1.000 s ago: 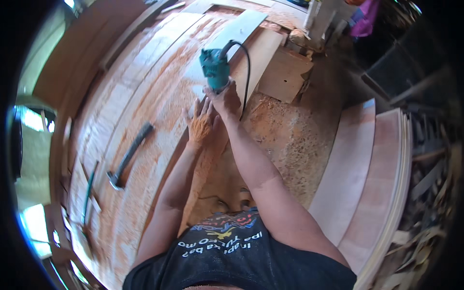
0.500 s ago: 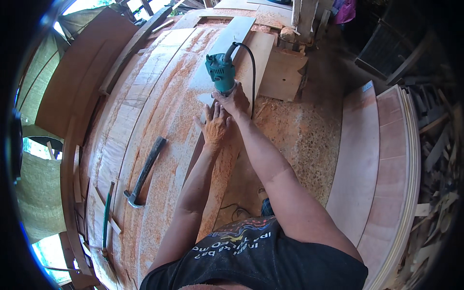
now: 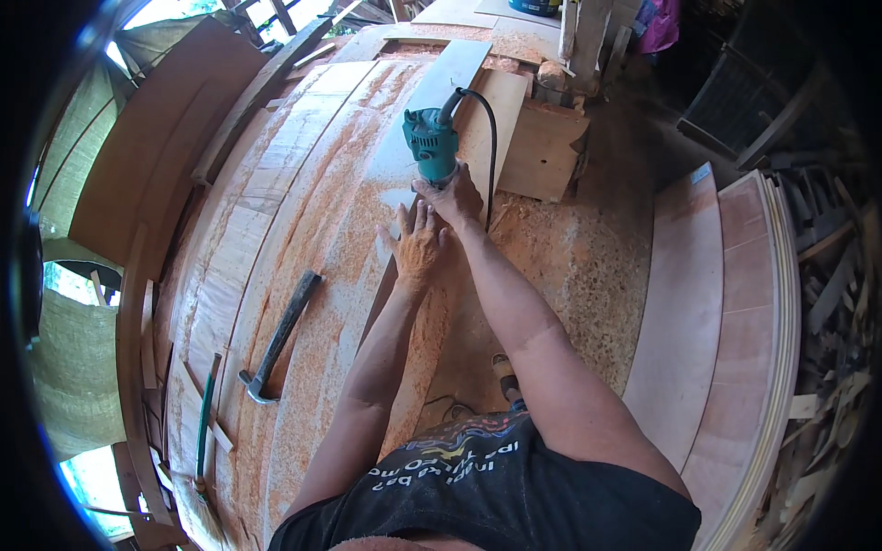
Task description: The person uses a handheld power router to shape the edge of a wooden board, guiding the tool along the wood while stabilizing the piece by hand on a workbench.
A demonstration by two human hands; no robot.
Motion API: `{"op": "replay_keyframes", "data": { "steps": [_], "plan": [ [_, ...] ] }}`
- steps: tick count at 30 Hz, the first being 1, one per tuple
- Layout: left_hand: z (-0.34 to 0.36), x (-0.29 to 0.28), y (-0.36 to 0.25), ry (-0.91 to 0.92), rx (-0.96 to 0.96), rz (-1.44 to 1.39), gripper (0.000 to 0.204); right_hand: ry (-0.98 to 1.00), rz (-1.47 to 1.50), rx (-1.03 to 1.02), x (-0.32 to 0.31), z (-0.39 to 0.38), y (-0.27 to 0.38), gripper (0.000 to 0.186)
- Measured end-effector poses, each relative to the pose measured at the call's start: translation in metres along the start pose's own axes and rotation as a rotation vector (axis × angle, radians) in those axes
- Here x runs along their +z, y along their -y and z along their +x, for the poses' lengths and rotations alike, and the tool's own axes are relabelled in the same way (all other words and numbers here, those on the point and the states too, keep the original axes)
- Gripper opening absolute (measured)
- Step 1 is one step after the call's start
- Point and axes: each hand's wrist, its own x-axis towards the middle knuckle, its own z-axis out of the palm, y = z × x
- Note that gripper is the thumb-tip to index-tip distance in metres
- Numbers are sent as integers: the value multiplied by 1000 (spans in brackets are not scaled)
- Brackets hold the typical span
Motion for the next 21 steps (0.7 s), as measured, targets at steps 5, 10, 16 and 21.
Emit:
{"op": "replay_keyframes", "data": {
  "steps": [5, 10, 16, 21],
  "plan": [
    [7, -3, -5, 56, -10, -21, 58, 7, -15, 37, -3, 6, 0, 90],
    [11, 3, -5, -21, 8, -25, 58, 2, -35, 12, -4, 13, -2, 93],
    [19, 4, -8, -1, -4, -31, 58, -9, -41, -24, -4, 21, -5, 96],
    [23, 7, -9, 19, -5, 10, 59, -12, -66, -21, -5, 25, -6, 96]
  ]
}}
